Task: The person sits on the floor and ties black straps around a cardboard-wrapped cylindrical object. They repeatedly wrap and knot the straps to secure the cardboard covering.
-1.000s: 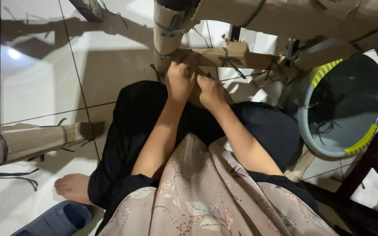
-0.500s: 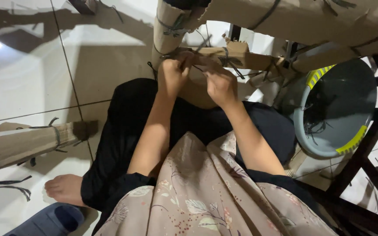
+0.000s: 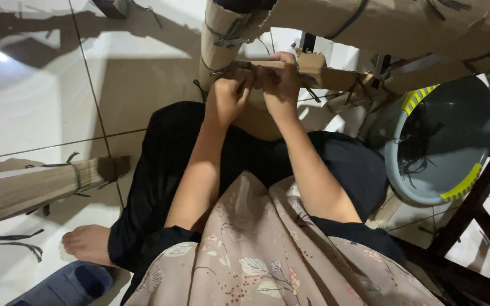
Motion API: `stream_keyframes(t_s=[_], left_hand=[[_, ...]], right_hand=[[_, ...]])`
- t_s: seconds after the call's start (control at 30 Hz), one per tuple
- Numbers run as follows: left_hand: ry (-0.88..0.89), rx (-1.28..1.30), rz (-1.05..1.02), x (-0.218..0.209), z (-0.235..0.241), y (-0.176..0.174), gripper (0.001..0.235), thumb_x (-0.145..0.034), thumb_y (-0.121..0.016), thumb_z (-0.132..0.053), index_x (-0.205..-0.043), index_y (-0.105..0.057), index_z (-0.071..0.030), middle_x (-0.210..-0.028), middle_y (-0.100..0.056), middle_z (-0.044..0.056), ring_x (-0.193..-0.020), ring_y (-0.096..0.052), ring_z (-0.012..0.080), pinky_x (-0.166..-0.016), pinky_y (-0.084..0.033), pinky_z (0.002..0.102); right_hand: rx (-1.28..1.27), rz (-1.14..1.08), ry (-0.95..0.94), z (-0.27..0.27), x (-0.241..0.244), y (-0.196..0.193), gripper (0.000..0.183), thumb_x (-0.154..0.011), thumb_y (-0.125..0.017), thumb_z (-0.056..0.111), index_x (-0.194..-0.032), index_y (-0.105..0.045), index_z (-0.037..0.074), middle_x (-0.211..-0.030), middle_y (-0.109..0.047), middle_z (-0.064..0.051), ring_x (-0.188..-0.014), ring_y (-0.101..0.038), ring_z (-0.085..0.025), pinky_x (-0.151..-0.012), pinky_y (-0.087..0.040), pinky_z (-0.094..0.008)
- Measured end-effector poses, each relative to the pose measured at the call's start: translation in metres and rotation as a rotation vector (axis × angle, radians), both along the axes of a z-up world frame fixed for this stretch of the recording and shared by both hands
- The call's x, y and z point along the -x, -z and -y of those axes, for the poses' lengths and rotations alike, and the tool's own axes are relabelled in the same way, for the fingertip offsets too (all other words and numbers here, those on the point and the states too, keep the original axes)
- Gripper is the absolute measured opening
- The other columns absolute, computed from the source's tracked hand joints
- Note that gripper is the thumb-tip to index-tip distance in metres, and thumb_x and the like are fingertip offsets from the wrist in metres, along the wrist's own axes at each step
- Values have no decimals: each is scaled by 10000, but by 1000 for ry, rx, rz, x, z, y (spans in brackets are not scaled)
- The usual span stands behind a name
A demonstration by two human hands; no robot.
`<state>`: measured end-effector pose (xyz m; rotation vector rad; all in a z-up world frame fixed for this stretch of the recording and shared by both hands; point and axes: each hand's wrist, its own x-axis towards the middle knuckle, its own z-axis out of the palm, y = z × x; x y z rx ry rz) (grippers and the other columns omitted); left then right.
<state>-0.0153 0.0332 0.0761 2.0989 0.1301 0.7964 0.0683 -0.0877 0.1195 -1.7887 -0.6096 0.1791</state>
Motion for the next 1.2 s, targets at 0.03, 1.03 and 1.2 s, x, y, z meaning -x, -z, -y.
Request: stream_keyframes(t_s=[0.03,1.03,1.2], left_hand=[[-6,-6,10,0,0,-1,84,-995,-585,-99,-983,-653,-51,-753,-668,136,-636,-657,292,-568,-468,390],[-248,-220,-98,10,15,4,157,-904,-668,-189,-923,-541,-100,-670,-562,61,-621,-644,305,-537,-534,401],[-307,-292,10,12,14,-13,195,-859,-712,-157,-939,-536,-128,-710,-589,49,-651,-629,279,-597,-535,384]], right_hand=[[-48,23,-1,2,1,3,221,-978,-636,108,-1121,-469,135,-833,-714,-137,-689,-732,-217,-671,-595,-310],[-168,764,9,-5,-15,42,114,-929,-750,23,-883,-783,123,-780,-730,-25,-704,-717,-244,-689,-582,-338],[-62,876,-22,-5,-16,47,134,-990,-696,83,-870,-738,128,-771,-674,-12,-703,-693,-236,-660,-559,-353]])
